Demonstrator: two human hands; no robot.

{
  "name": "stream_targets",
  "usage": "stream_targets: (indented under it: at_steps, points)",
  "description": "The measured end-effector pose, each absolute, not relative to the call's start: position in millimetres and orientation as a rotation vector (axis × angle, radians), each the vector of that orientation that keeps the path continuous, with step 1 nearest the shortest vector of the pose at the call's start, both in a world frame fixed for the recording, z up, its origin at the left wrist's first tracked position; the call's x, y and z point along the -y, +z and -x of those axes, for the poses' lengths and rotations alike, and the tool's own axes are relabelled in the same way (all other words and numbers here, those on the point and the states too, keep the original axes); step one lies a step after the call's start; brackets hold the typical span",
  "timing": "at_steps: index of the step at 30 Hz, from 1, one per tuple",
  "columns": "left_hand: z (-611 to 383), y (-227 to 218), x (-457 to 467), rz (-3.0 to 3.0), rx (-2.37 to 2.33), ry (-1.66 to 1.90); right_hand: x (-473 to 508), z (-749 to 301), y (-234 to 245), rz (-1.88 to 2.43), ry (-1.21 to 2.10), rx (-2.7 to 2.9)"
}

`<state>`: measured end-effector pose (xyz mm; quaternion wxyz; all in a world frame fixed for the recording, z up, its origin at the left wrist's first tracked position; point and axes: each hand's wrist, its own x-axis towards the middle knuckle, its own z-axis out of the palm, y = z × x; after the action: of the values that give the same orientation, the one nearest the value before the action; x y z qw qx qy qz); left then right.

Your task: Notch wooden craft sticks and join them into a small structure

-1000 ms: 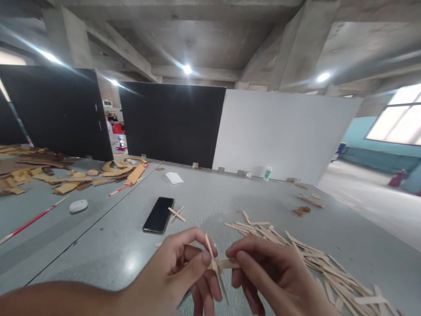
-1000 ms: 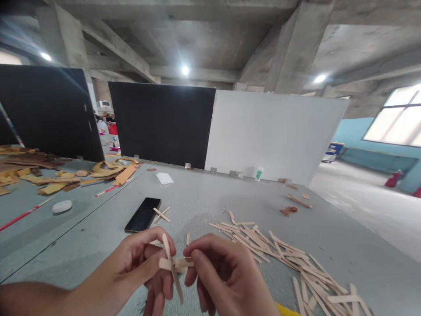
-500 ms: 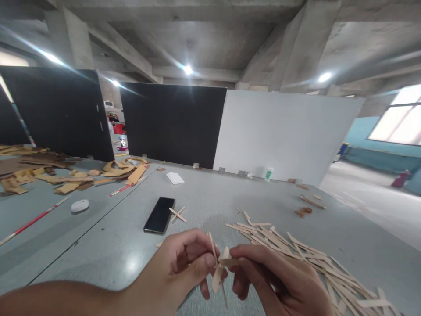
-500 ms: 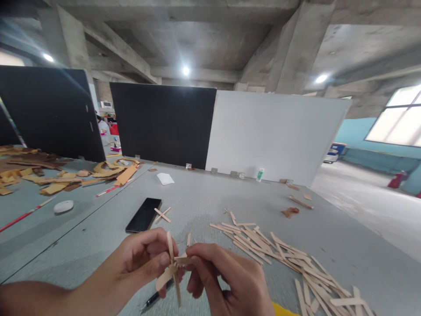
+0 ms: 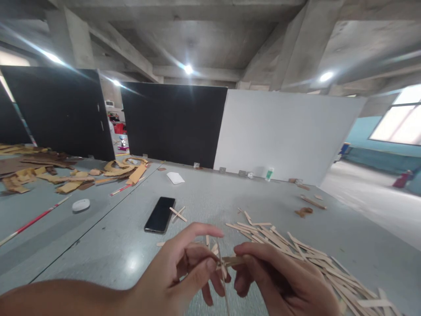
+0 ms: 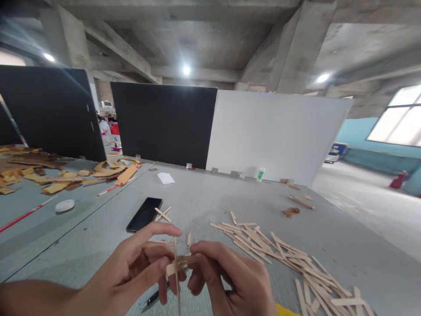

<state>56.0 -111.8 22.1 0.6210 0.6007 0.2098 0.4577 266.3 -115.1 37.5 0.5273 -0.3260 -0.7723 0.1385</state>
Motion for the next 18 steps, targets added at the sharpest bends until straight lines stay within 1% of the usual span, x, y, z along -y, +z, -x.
stream_targets:
  at_steps: [7, 12, 16, 18]
  points:
    - [-54.4, 17.7, 110.2, -1.383, -0.491, 1.029, 114.5, -262.5, 35.9, 0.853, 0.48, 1.727]
    - [-53.0, 22.8, 111.2, -1.441, -0.572, 1.055, 114.0, -264.4, 42.1, 0.922, 0.551, 1.771]
    - [-52.2, 24.5, 110.2, -1.49, -0.563, 1.096, 114.7, -266.5, 45.4, 0.946, 0.678, 1.828]
    - [-52.2, 26.1, 109.4, -1.437, -0.566, 1.098, 114.2, -267.1, 42.7, 0.953, 0.775, 1.763]
